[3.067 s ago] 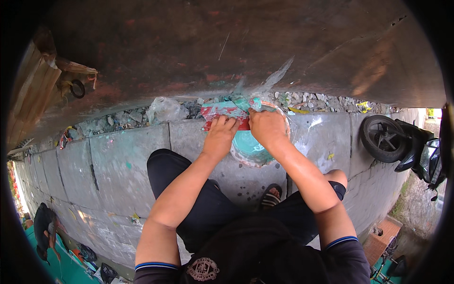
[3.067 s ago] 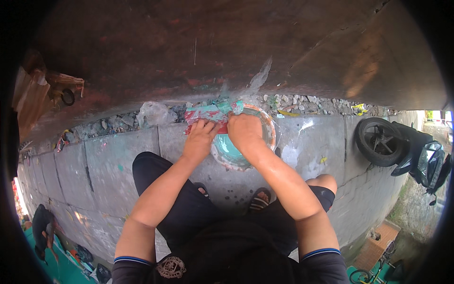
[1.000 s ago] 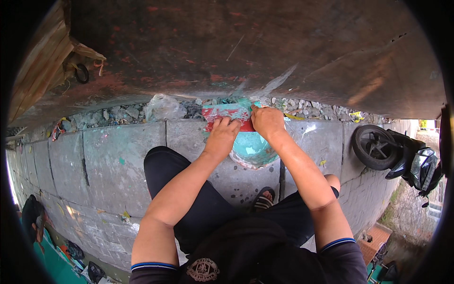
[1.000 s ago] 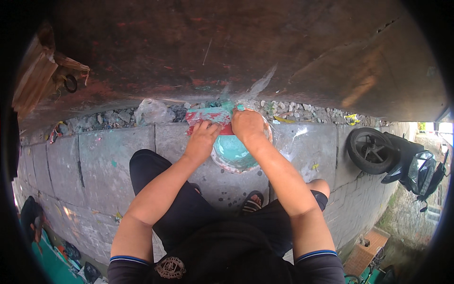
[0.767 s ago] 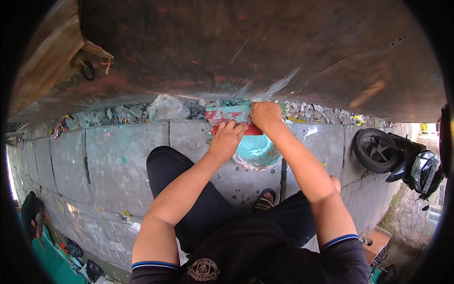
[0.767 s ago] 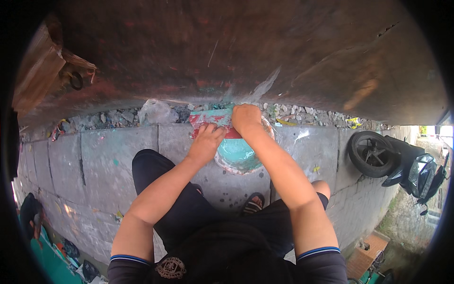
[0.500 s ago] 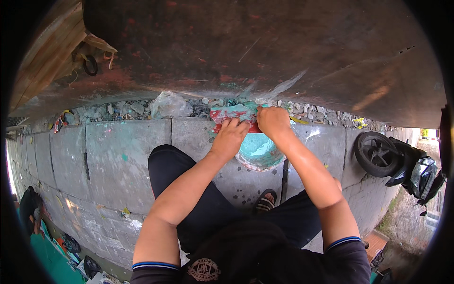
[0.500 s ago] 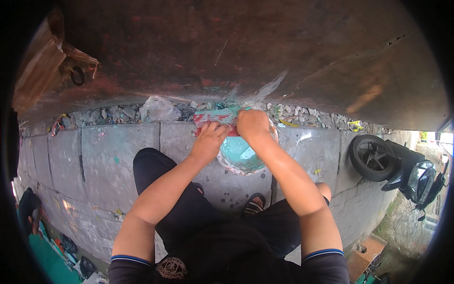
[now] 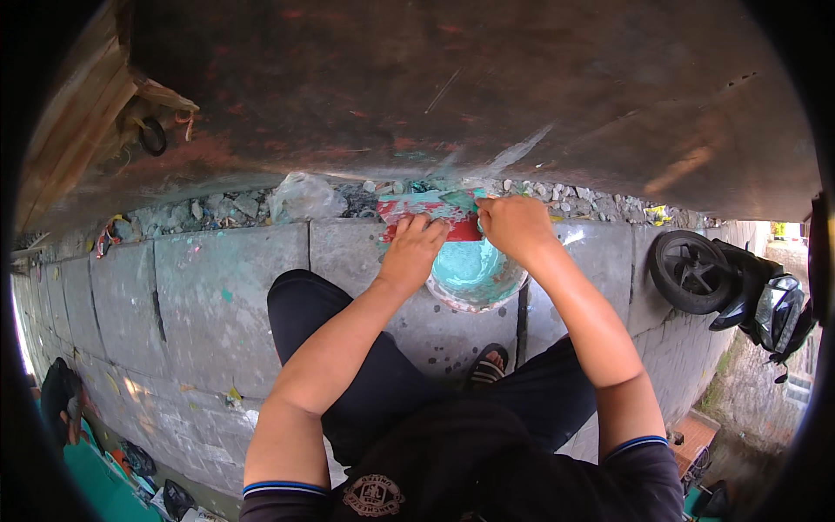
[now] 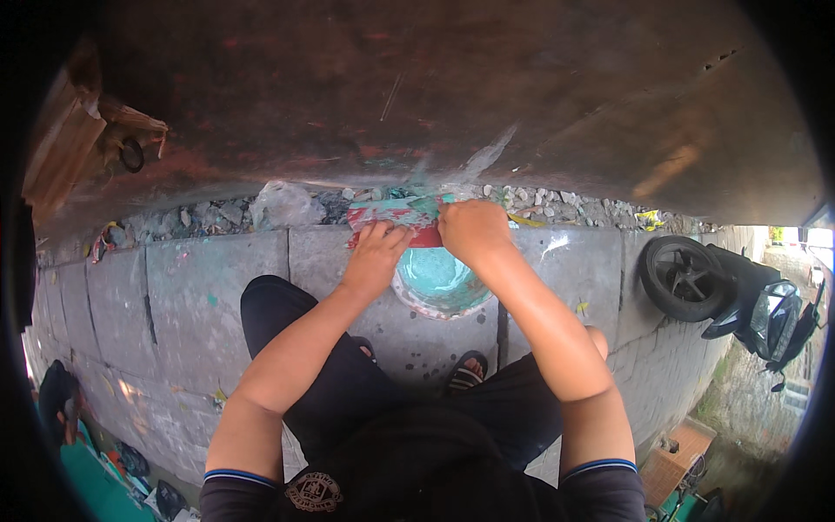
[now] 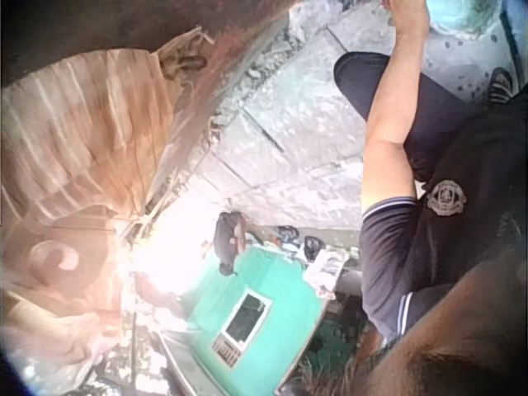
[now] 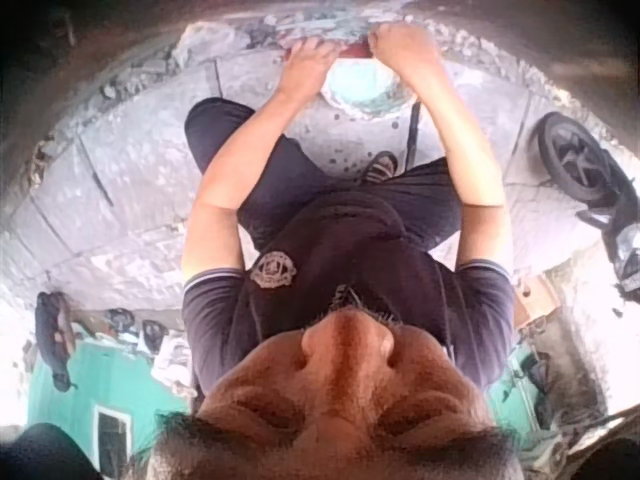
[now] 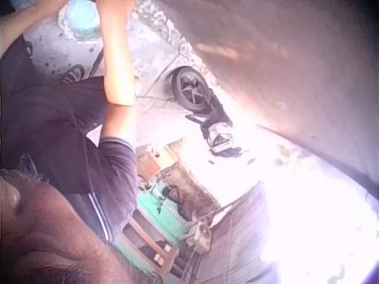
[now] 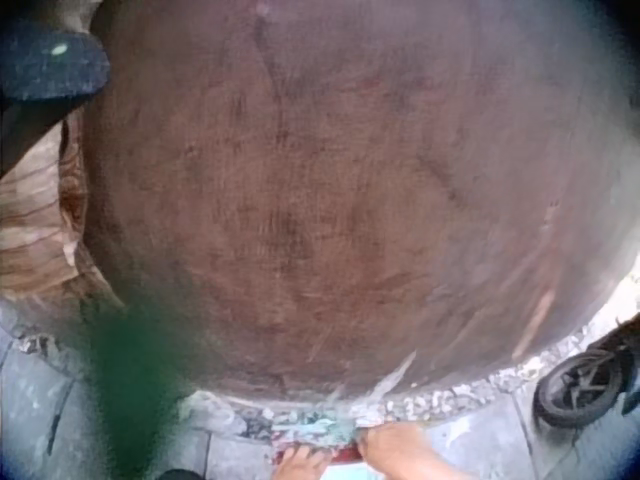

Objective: The person mixes a green liquid in a bucket with a trowel, walks inside a house, and then pours water into a container using a small cup.

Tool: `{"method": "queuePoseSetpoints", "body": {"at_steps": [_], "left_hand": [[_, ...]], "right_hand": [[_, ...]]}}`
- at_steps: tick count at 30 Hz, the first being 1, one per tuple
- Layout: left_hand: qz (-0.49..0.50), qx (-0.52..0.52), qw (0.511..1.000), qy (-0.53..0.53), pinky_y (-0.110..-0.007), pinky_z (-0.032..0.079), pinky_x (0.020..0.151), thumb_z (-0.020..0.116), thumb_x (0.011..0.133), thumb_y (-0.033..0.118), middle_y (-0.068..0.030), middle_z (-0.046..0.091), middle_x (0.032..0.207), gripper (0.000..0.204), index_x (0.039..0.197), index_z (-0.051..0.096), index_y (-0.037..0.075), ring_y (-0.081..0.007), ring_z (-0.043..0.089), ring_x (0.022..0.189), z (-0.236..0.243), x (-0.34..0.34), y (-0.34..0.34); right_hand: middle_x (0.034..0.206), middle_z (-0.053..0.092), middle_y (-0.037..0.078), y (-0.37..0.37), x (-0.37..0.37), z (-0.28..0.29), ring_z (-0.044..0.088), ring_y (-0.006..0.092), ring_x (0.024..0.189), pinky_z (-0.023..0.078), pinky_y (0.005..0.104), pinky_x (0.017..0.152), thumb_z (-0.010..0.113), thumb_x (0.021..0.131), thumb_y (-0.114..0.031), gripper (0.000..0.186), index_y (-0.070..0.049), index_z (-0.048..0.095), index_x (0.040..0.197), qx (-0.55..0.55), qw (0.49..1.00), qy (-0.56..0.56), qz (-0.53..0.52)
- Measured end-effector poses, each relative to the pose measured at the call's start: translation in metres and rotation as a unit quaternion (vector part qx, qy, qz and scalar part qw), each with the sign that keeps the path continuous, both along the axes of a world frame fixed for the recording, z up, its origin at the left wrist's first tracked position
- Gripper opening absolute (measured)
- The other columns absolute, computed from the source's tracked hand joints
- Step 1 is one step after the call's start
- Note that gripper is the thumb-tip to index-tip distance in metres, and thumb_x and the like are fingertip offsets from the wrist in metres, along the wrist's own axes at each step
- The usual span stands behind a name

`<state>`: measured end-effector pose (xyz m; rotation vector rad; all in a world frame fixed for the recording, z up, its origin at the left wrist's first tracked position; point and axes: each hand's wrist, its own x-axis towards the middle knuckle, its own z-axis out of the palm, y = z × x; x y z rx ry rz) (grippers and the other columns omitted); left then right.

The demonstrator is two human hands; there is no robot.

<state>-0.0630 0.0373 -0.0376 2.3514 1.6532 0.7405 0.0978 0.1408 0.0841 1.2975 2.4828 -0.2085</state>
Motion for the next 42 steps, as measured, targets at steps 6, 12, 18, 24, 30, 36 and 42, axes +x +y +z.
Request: {"method": "queuePoseSetpoints", "body": {"at_steps": [6, 12, 18, 24, 30, 36, 42], "left_hand": [[0.012, 0.015, 1.0, -0.009, -0.039, 0.041, 0.094, 0.057, 0.079, 0.006, -0.0044, 0.061, 0.115, 0.041, 0.12, 0.064, 0.003, -0.0239, 0.053, 0.109, 0.002, 0.007, 0.007], [0.066, 0.017, 0.997, -0.044, -0.039, 0.041, 0.094, 0.057, 0.081, 0.005, -0.0053, 0.062, 0.111, 0.036, 0.116, 0.066, 0.003, -0.0245, 0.053, 0.109, -0.007, -0.003, 0.011], [0.192, 0.009, 0.977, -0.095, -0.04, 0.044, 0.091, 0.058, 0.081, -0.001, -0.0095, 0.063, 0.108, 0.032, 0.111, 0.068, 0.002, -0.0294, 0.055, 0.104, 0.004, -0.041, 0.016], [0.202, -0.004, 0.962, -0.185, -0.042, 0.047, 0.086, 0.056, 0.084, -0.003, -0.0155, 0.063, 0.101, 0.026, 0.108, 0.067, -0.001, -0.0356, 0.058, 0.097, 0.005, -0.037, 0.029], [0.251, -0.112, 0.915, -0.295, -0.043, 0.049, 0.081, 0.056, 0.084, 0.0, -0.0205, 0.063, 0.094, 0.017, 0.097, 0.066, -0.004, -0.0403, 0.061, 0.09, -0.015, -0.055, 0.026], [0.265, -0.134, 0.896, -0.33, -0.041, 0.049, 0.082, 0.056, 0.085, 0.003, -0.0209, 0.064, 0.095, 0.018, 0.097, 0.067, -0.002, -0.0398, 0.063, 0.09, -0.028, -0.054, 0.032], [0.277, -0.159, 0.888, -0.33, -0.041, 0.049, 0.083, 0.056, 0.085, 0.005, -0.021, 0.064, 0.096, 0.018, 0.098, 0.068, -0.001, -0.0389, 0.063, 0.09, -0.024, -0.056, 0.036]], "right_hand": [[0.093, 0.074, 0.012, 0.018, 0.003, -0.051, 0.07, 0.0285, 0.093, 0.055, 0.0424, 0.08, 0.051, 0.094, -0.024, 0.028, -0.012, 0.074, 0.104, 0.013, 0.999, -0.04, -0.015], [0.092, 0.072, 0.016, -0.014, 0.043, 0.028, 0.068, 0.0332, 0.09, 0.053, 0.0412, 0.083, 0.049, 0.098, -0.031, 0.034, -0.006, 0.072, 0.101, -0.041, 0.973, 0.172, -0.151], [0.078, 0.071, 0.017, -0.041, 0.08, 0.053, 0.067, 0.0359, 0.075, 0.051, 0.042, 0.076, 0.046, 0.1, -0.031, 0.037, -0.003, 0.069, 0.098, -0.245, 0.887, 0.188, -0.344], [0.07, 0.069, 0.021, -0.045, 0.113, -0.134, 0.066, 0.0286, 0.06, 0.054, 0.0397, 0.067, 0.049, 0.098, -0.031, 0.042, 0.006, 0.066, 0.092, -0.229, 0.911, 0.077, -0.335], [0.064, 0.061, 0.007, -0.048, 0.08, -0.129, 0.048, 0.0141, 0.041, 0.041, 0.03, 0.044, 0.049, 0.101, -0.026, 0.035, 0.003, 0.062, 0.086, -0.337, 0.757, 0.237, -0.507], [0.067, 0.057, 0.004, -0.053, 0.063, -0.028, 0.041, 0.0106, 0.041, 0.032, 0.0282, 0.042, 0.049, 0.103, -0.026, 0.031, -0.001, 0.058, 0.088, -0.375, 0.694, 0.429, -0.44], [0.064, 0.058, 0.004, -0.064, 0.078, -0.055, 0.045, 0.0105, 0.041, 0.035, 0.0277, 0.041, 0.048, 0.104, -0.027, 0.033, 0.0, 0.056, 0.086, -0.26, 0.799, 0.37, -0.397]]}}
